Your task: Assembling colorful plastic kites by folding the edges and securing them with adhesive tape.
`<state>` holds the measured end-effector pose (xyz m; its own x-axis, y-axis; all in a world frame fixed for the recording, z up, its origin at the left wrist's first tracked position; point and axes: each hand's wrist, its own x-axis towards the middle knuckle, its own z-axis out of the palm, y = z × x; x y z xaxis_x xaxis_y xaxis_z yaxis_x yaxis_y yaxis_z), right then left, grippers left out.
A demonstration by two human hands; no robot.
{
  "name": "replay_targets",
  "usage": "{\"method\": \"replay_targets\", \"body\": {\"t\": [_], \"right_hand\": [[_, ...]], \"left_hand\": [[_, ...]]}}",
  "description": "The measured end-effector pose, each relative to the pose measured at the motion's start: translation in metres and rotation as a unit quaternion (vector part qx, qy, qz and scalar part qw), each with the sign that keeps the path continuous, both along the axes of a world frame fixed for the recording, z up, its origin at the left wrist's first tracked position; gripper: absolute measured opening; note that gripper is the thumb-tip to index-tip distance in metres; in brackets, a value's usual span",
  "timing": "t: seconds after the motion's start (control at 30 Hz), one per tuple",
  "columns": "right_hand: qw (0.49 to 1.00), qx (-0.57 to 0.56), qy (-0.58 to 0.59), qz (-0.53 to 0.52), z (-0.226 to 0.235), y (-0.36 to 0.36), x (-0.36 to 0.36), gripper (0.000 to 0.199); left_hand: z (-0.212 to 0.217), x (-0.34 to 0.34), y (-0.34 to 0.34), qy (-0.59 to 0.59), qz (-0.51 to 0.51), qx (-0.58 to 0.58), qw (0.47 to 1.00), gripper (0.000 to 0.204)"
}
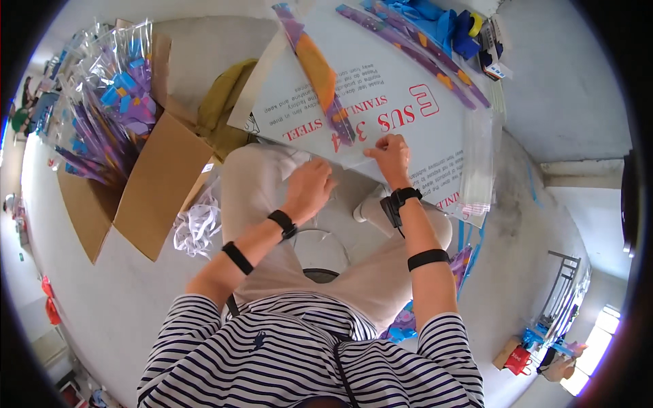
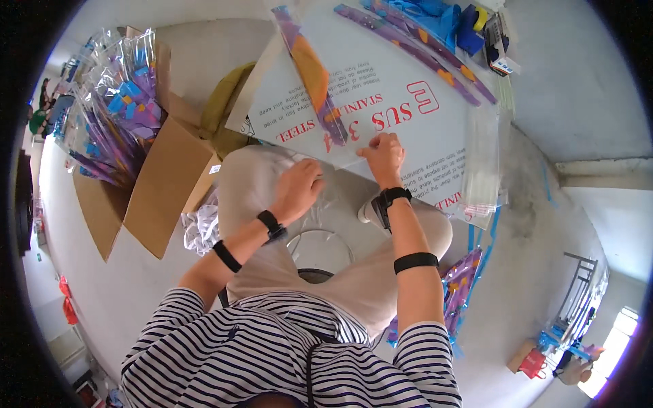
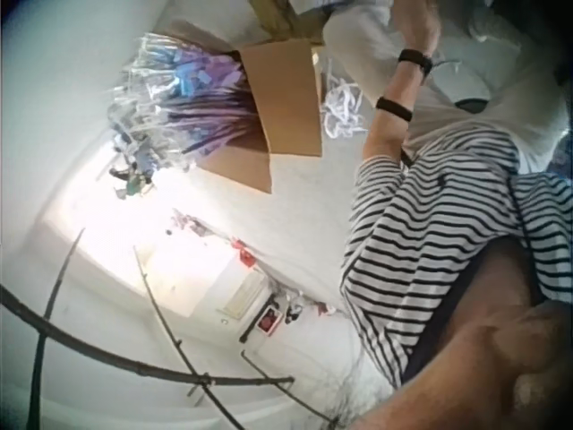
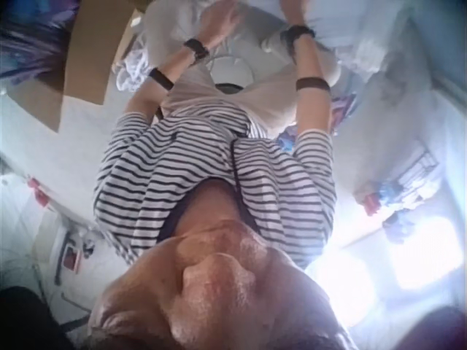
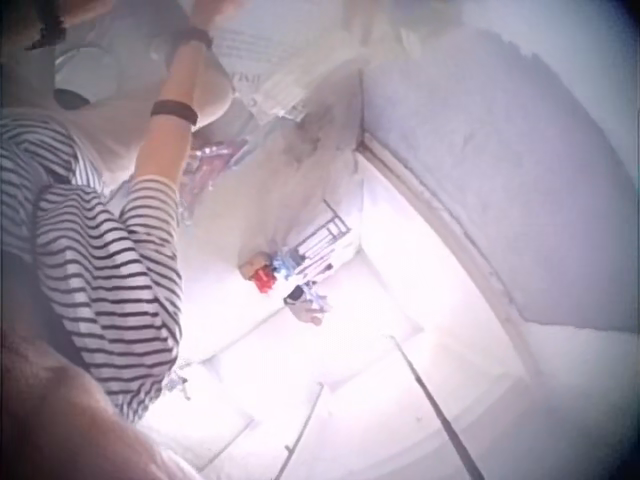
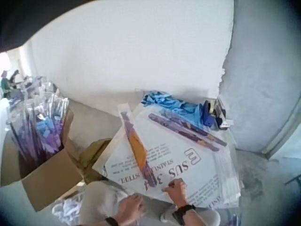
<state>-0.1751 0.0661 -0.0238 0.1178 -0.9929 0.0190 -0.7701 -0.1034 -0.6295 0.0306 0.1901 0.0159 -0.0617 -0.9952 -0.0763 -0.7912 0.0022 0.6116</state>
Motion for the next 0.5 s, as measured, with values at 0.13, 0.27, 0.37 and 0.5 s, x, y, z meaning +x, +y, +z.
{"method": "replay_targets", "body": {"t": [0.13,0.27,0.37,0.5], "right_hand": [[0.999,-0.038,-0.015,0.012,-0.003,0.004,-0.015,0.035],[0.974,0.121,-0.131,-0.138,0.027,0.046,-0.018,0.040],[0.871,0.291,-0.369,-0.145,0.033,0.103,-0.025,0.028],[0.765,0.320,-0.540,-0.142,0.036,0.151,-0.031,0.017]], "left_hand": [[-0.027,-0.033,-0.026,0.573,0.228,0.282,0.735,0.023],[-0.041,-0.028,-0.014,0.622,0.261,0.248,0.696,0.017],[-0.019,-0.043,0.015,0.653,0.230,0.261,0.672,0.014],[0.019,-0.050,0.059,0.597,0.103,0.389,0.694,0.023]]}}
